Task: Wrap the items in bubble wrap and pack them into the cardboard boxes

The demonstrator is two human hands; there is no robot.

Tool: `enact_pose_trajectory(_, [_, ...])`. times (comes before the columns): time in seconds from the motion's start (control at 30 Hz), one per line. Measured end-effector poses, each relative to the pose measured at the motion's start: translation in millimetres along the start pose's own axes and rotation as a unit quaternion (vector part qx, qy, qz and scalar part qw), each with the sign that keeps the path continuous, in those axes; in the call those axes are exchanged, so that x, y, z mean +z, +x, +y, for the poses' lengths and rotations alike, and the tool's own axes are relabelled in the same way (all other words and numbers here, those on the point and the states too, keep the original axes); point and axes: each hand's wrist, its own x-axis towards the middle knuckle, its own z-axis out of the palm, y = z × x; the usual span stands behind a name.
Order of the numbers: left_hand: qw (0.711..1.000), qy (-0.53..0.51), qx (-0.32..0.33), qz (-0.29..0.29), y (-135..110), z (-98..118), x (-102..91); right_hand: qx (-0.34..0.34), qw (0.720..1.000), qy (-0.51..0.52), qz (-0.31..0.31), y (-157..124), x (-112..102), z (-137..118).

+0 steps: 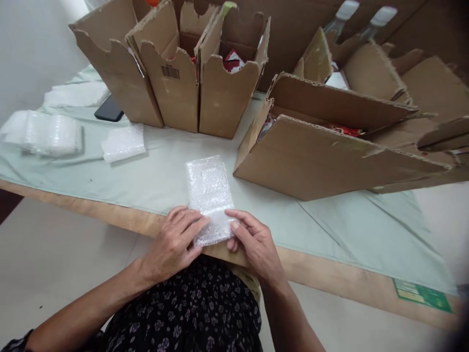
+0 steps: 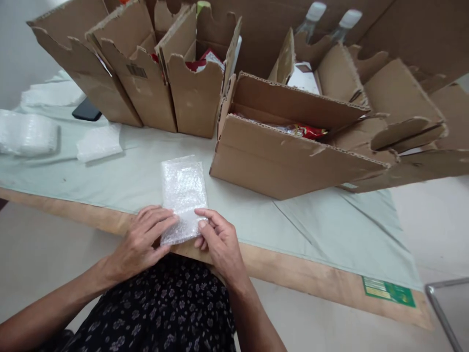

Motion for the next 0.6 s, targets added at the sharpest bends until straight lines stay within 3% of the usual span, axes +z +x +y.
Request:
enact_pose_trajectory(0.13, [0.995, -0.069, -0.046, 0.057, 2, -3, -0.9, -0.004, 0.998, -0.014, -0.06, -15, -20, 1])
enact_pose_trajectory(0.23, [0.984, -0.137, -0.096, 0.06, 5, -7, -5.8, -0.124, 0.985, -0.114, -0.021, -26, -42, -1])
enact_pose_trajectory(0.3, [0.98, -0.153, -0.123, 0.044, 6, -8, -9.8, -0.204, 0.956, -0.212, 0.023, -26, -48, -3])
enact_pose_trajectory(0.37, [0.978, -0.148, -0.141, 0.029, 7, -8, -12.5, -0.246, 0.927, -0.282, 0.014, -16, -43, -3])
enact_pose_trajectory(0.43, [0.979, -0.132, -0.151, 0.025, 8, -9, -12.7, -0.252, 0.918, -0.305, -0.027, 0, -31, -3])
enact_pose_trajectory(0.5, [0.98, -0.12, -0.157, 0.03, 8, -10, -10.6, -0.231, 0.923, -0.304, -0.039, 15, -18, -3])
enact_pose_trajectory(0.6, [0.977, -0.115, -0.175, 0.047, 8, -11, -5.2, -0.183, 0.937, -0.298, 0.006, 27, -3, -3])
